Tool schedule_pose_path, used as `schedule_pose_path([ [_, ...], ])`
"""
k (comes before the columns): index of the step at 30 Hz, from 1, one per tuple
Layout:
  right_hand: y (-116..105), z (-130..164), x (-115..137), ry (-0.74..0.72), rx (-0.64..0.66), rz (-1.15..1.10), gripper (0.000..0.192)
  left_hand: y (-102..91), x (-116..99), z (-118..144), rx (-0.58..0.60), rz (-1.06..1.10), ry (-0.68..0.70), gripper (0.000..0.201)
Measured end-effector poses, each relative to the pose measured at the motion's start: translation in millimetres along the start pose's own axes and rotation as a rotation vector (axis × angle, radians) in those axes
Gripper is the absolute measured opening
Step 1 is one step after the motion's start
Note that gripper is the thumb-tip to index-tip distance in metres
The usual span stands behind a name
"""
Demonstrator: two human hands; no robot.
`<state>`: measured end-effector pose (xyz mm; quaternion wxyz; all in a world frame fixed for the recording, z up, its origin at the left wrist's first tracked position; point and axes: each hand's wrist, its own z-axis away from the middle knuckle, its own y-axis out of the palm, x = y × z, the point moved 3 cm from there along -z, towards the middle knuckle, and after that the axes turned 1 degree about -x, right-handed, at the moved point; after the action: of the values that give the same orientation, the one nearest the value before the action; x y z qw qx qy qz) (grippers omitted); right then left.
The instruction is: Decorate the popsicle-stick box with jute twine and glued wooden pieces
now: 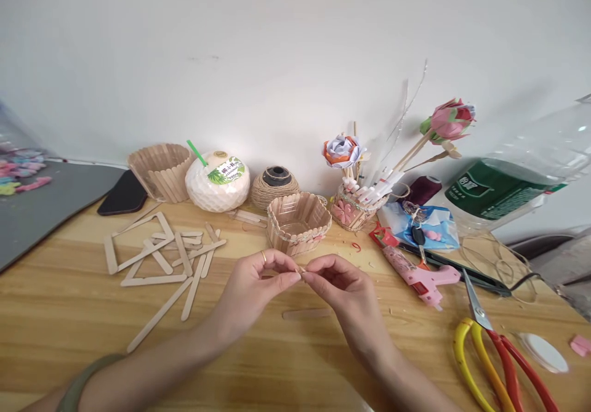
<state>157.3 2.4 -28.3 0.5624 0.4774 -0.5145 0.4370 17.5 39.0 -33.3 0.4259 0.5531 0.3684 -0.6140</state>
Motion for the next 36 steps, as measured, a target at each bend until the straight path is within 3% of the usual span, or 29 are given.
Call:
schedule_pose_path([
  [9,-1.0,-1.1,-8.9,-0.015,-0.021,-0.071,0.017,-1.6,-0.6,-0.9,-0.024,0.018,0.011,0.011],
  [18,0.2,-1.8,-18.5,0.123,-0.004,-0.215,0.023,0.7,4.7,-0.5,-0.036,0.142,-0.040,0.008],
  [30,-0.4,-1.4,-15.8,0.191,0.040,-0.195,0.021,1.6,1.2,-2.6,-0.034,0.205,-0.014,0.005],
  [36,0.7,-0.2,-13.3,0.220,0.039,-0.195,0.025,2.0,5.1,-2.0,0.021,0.187,-0.062,0.007],
])
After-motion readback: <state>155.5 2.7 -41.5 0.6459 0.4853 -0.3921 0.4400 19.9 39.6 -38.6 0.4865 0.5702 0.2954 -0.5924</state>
